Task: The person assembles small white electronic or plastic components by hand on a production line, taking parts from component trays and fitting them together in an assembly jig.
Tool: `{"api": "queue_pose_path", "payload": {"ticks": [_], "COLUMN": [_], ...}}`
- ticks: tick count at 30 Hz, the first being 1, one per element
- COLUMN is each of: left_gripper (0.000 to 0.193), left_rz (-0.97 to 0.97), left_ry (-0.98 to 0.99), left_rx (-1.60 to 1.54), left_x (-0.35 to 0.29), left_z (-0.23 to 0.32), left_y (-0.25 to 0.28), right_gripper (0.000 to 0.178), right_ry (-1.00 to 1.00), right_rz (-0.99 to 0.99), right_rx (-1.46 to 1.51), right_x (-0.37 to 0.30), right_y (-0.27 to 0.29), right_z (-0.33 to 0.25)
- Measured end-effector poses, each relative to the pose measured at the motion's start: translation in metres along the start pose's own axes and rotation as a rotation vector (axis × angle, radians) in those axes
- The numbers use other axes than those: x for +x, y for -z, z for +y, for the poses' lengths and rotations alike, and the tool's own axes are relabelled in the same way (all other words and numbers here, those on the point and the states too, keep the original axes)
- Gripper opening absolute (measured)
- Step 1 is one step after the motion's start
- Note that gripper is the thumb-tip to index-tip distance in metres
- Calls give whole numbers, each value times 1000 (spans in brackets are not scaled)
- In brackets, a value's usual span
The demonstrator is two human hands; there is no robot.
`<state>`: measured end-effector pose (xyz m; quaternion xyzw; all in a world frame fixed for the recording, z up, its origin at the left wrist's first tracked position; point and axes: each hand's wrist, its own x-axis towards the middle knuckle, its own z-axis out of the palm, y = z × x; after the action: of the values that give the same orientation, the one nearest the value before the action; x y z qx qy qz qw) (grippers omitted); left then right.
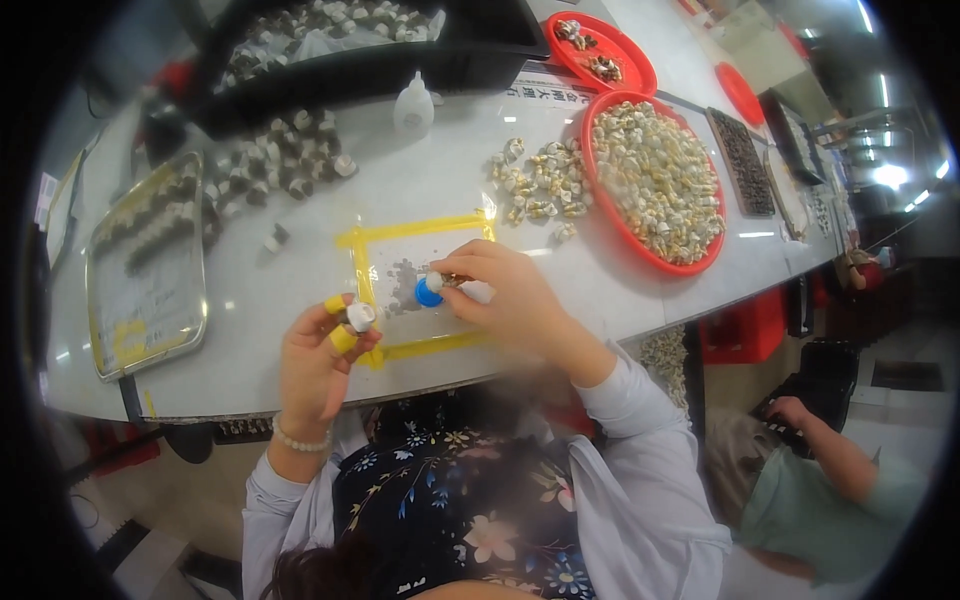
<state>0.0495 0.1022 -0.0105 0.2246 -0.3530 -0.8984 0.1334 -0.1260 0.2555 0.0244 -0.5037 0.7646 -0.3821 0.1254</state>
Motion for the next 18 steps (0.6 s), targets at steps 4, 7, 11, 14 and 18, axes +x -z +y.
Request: {"api": "queue_pose_path", "payload": {"ticks": [4, 7, 11, 14, 18], "left_gripper": [30, 30, 28, 26, 26], "left_rz": [-36, -30, -42, -34, -35], "left_ry": [38, 52, 31, 16, 24], "left_rx": [-61, -48, -57, -56, -46], "left_x": [2, 4, 5, 4, 4], "left_z": [-14, -21, -25, -24, -25], "left_y": [-11, -14, -13, -15, -15], "right_gripper": [27, 26, 27, 28, 28], "right_ry": [-145, -194, -166, -121, -125], "right_rz": [-11, -15, -32, -61, -80], "right_rx": [254, 367, 404, 353, 381], "right_x": [-5, -7, -4, -4, -3], "right_y": [-2, -2, 1, 1, -1], "right_z": [-1, -4, -14, -19, -21]}}
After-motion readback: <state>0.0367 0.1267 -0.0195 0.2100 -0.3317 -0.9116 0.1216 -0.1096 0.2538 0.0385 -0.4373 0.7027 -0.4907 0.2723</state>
